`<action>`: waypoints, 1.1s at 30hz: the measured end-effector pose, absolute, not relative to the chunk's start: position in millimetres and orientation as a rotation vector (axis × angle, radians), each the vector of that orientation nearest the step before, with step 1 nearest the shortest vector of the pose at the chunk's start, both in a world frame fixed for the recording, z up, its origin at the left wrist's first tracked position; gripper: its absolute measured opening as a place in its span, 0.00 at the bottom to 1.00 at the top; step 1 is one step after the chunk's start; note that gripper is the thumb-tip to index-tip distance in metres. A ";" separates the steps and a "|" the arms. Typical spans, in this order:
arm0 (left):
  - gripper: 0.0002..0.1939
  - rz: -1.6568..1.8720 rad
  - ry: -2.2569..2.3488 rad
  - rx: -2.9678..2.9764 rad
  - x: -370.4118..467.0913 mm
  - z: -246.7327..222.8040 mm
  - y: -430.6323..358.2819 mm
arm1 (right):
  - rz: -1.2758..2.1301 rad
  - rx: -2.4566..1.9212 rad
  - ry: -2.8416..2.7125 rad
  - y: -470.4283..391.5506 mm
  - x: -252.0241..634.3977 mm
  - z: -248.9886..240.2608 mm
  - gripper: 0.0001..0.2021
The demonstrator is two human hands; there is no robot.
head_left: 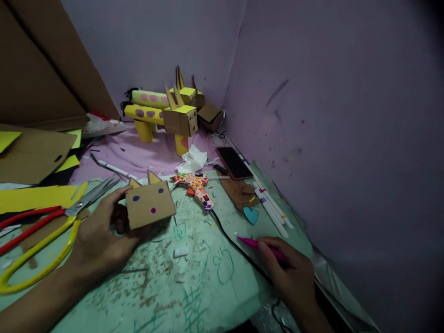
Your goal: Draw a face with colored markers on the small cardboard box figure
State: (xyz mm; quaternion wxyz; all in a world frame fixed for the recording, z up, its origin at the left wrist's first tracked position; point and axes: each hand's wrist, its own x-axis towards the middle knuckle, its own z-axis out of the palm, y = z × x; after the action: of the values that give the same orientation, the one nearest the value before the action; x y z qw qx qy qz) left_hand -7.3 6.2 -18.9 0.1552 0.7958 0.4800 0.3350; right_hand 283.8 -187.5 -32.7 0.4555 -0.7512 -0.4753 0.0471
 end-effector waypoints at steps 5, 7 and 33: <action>0.39 0.989 1.356 2.321 -8.8 -19.7 6.6 | 0.087 -1.868 -1.182 -189.7 285.4 -34.6 0.10; 0.38 0.976 1.341 2.336 -9.5 -20.1 6.6 | 0.100 -1.836 -1.241 -190.0 285.6 -34.7 0.09; 0.41 0.920 1.383 2.187 -6.2 -15.8 3.9 | 0.281 -1.458 -1.593 -192.0 303.7 -35.1 0.14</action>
State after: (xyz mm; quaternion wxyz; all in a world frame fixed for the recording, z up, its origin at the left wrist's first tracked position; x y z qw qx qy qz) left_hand -6.2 3.9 -15.8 0.1963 0.7809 0.4937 0.3285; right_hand 303.7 -192.0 -35.1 0.4636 -0.5933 -0.6481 0.1145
